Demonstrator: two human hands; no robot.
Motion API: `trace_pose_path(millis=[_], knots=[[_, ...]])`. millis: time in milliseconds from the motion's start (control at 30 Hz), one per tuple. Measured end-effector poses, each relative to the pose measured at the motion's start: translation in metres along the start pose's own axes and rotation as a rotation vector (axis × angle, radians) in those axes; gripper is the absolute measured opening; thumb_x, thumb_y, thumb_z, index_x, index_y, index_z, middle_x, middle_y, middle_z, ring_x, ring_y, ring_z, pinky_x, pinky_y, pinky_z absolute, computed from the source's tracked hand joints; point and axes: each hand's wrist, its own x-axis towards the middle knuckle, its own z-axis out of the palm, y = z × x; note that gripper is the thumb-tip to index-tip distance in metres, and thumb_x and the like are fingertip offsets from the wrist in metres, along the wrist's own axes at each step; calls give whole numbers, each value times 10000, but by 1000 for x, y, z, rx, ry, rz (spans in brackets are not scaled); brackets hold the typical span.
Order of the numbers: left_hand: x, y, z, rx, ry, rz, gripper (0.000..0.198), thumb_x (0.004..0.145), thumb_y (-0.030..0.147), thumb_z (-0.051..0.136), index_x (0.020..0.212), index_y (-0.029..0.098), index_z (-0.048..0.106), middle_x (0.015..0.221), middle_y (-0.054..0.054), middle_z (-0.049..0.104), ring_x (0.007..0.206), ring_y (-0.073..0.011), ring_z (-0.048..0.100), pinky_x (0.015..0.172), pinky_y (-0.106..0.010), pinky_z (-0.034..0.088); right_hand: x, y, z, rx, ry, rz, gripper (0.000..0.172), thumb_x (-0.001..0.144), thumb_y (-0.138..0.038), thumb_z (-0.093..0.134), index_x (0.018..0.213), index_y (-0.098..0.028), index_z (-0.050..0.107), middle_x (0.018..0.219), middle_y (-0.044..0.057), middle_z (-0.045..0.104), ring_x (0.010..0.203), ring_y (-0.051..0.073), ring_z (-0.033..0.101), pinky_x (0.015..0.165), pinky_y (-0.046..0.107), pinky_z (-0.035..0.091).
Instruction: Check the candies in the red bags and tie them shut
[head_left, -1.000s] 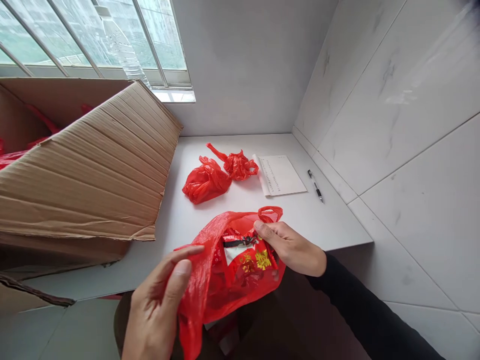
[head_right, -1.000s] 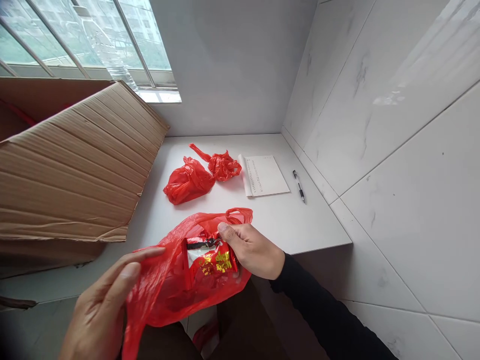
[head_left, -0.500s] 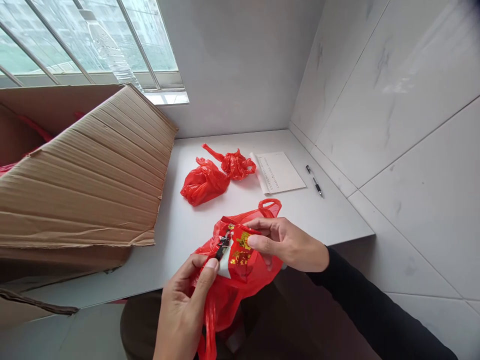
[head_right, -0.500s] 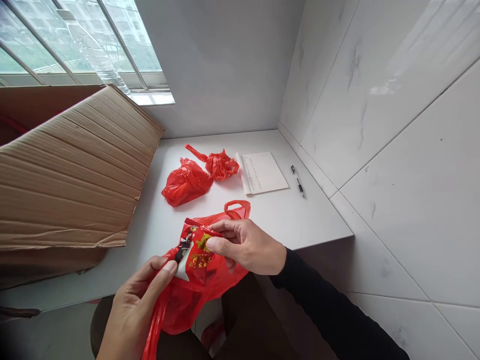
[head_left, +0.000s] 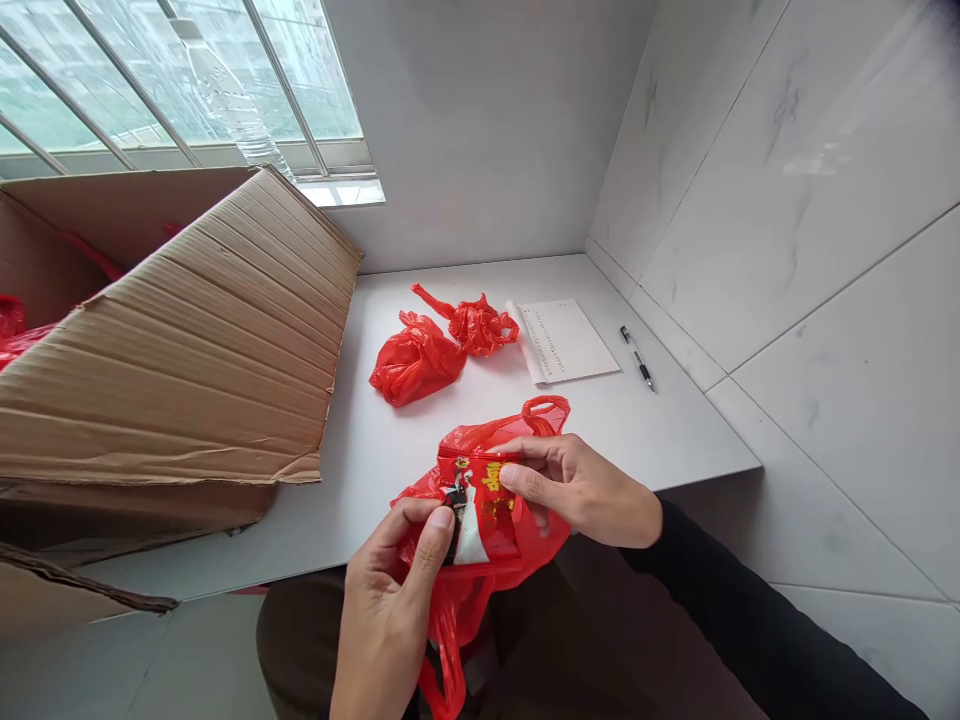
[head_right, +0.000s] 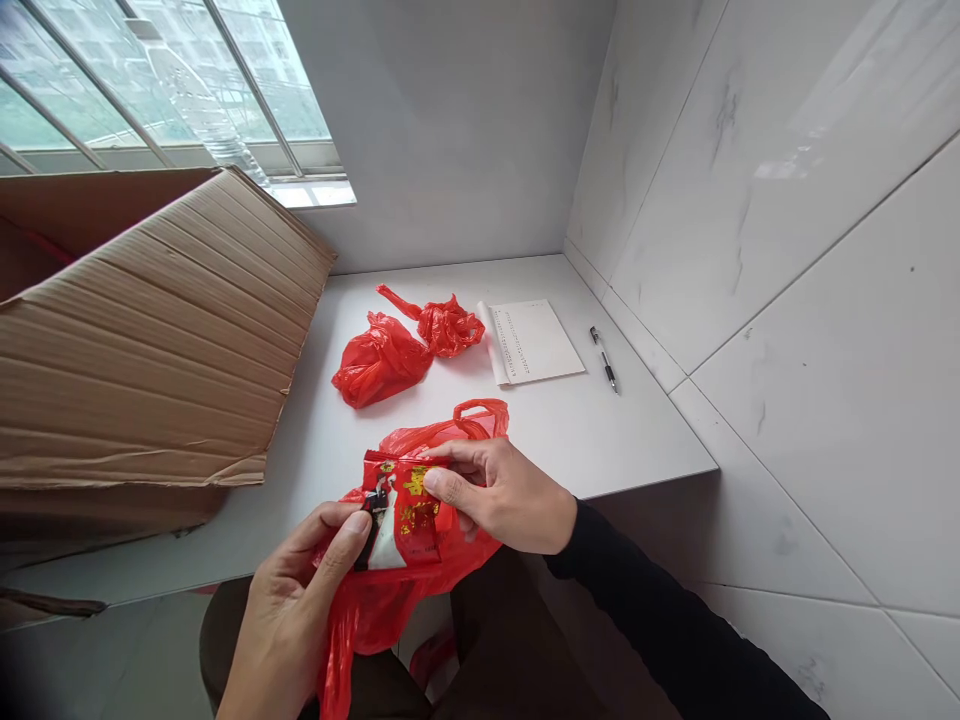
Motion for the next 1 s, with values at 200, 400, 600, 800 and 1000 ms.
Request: trace_pose_path(millis=[200, 400, 600, 800, 1000], knots=[[-1, -8, -4, -40, -15, 4, 265, 861, 476, 711, 924, 219, 700, 787, 11, 597, 724, -146, 503, 649, -208, 455, 3, 2, 0, 65, 33, 34, 309, 970, -406, 604, 1157, -167, 662, 683, -61, 566, 512, 69, 529, 566, 237, 470], [3, -15, -5, -47, 7, 14, 310, 857, 481, 721, 1034, 227, 701, 851, 5, 621, 776, -153, 548, 693, -208, 489, 0, 4, 2, 78, 37, 167, 610, 866, -496, 733, 1329, -144, 549, 849, -4, 656, 587, 83, 547, 588, 247, 481], [4, -13, -2, -52, 4, 15, 318, 845, 491, 730, 1021, 227, 707, 845, 3, 629, 750, -154, 562, 671, -207, 512, -2, 2, 5, 117, -49, 63, 348, 874, -424, 743, 1137, -197, 713, 975, 35, 719, 791, 144, 633, 660, 252, 504], [3, -13, -4, -53, 2, -3, 335, 824, 496, 748, 1006, 219, 698, 839, -5, 635, 735, -160, 571, 640, -214, 512, -3, 1, 6, 152, -52, -10, 328, 893, -328, 738, 1204, -227, 714, 1043, 20, 762, 916, 167, 697, 829, 289, 551], [7, -8, -3, -91, -86, 14, 252, 893, 481, 679, 937, 234, 649, 838, 9, 590, 768, -141, 552, 711, -207, 503, -3, 5, 7, 202, -99, -8, 367, 896, -334, 733, 1236, -200, 696, 1116, 54, 753, 1059, 233, 695, 947, 375, 544]])
